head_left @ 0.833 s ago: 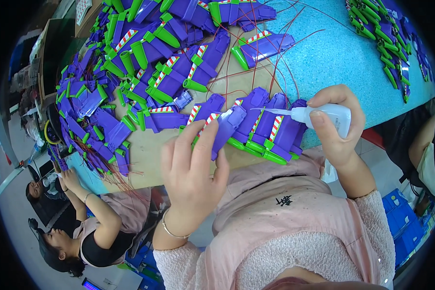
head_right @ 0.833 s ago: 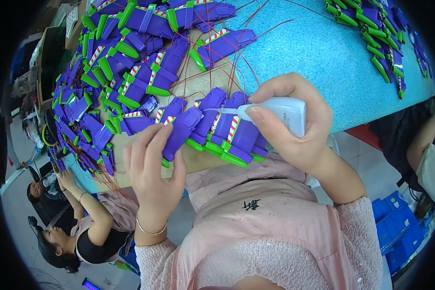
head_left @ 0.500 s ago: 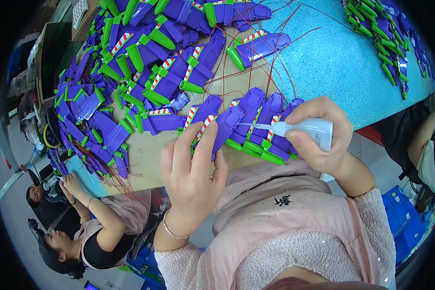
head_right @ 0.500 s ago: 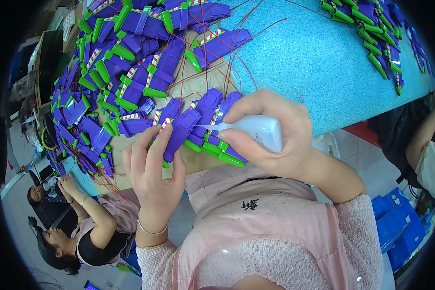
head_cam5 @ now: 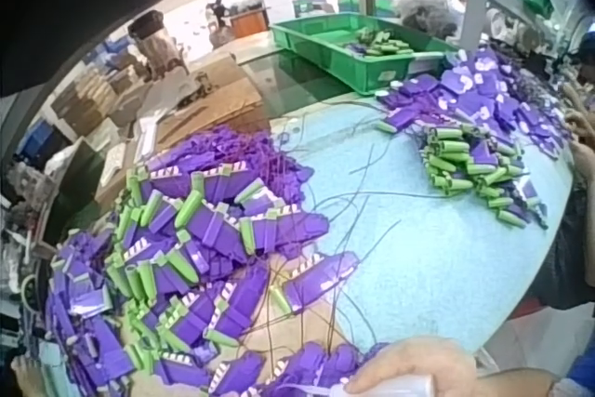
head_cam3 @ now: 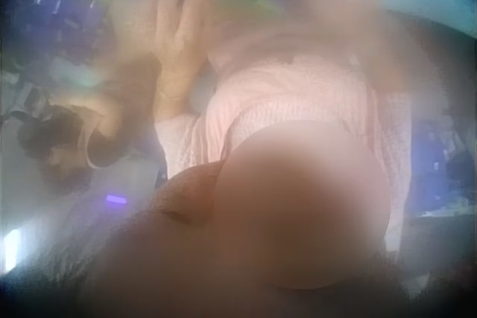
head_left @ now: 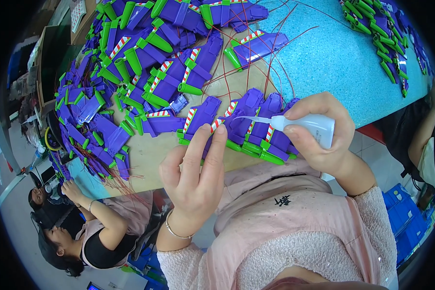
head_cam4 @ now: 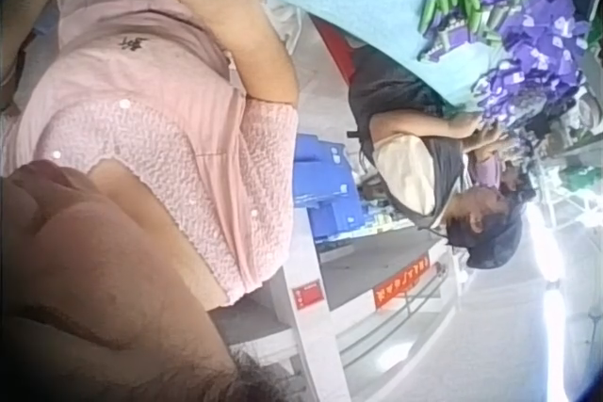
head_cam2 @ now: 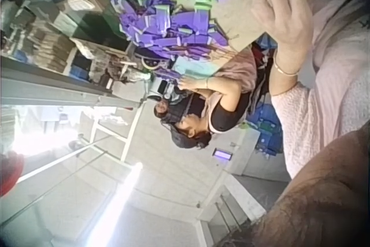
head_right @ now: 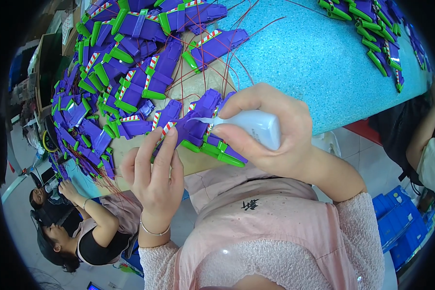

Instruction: The person applies glue to plastic components using a glue bottle.

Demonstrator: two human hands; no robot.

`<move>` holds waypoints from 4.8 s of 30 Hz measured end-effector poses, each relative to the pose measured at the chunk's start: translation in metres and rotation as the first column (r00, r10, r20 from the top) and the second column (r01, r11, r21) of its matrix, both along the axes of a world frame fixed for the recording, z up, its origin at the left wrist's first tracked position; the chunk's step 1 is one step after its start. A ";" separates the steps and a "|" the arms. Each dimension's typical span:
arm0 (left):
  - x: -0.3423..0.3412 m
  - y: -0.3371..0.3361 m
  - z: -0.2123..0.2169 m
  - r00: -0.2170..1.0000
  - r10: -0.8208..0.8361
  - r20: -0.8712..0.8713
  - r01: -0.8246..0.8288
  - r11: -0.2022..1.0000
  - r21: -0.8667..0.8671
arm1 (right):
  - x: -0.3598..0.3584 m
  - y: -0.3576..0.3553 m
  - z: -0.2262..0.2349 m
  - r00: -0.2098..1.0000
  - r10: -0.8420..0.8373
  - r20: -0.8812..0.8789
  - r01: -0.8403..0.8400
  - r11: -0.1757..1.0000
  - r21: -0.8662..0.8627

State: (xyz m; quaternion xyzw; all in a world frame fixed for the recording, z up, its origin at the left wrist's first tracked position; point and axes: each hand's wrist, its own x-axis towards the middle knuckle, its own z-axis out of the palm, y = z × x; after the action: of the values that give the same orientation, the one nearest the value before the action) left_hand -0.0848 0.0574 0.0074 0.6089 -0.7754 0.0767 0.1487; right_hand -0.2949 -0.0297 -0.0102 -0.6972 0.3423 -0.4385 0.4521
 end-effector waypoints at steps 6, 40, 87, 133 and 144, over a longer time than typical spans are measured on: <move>-0.011 -0.006 -0.003 0.991 0.017 -0.132 -0.010 0.999 0.050 | -0.016 0.002 -0.001 0.998 -0.062 0.019 0.062 0.997 0.036; -0.002 -0.011 0.025 0.990 0.029 -0.141 0.006 0.971 0.239 | -0.021 0.010 -0.001 0.998 0.014 0.065 -0.021 0.994 0.109; 0.006 -0.083 -0.019 0.980 0.125 0.154 -0.126 0.992 -0.001 | -0.032 0.010 -0.006 0.982 -0.155 0.106 0.135 0.975 0.177; 0.003 -0.012 0.016 0.928 -0.024 -0.372 0.141 0.946 0.290 | -0.014 0.004 0.004 0.998 0.063 -0.006 -0.063 0.997 0.050; 0.008 -0.041 -0.005 0.967 0.144 -0.210 -0.154 0.987 -0.033 | -0.029 0.013 -0.009 0.976 -0.158 0.152 0.125 0.971 0.203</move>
State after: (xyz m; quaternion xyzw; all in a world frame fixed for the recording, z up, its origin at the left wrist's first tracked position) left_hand -0.0770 0.0166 0.0020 0.6663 -0.7056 0.0431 0.2374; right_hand -0.3243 -0.0166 -0.0195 -0.5847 0.3929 -0.4917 0.5119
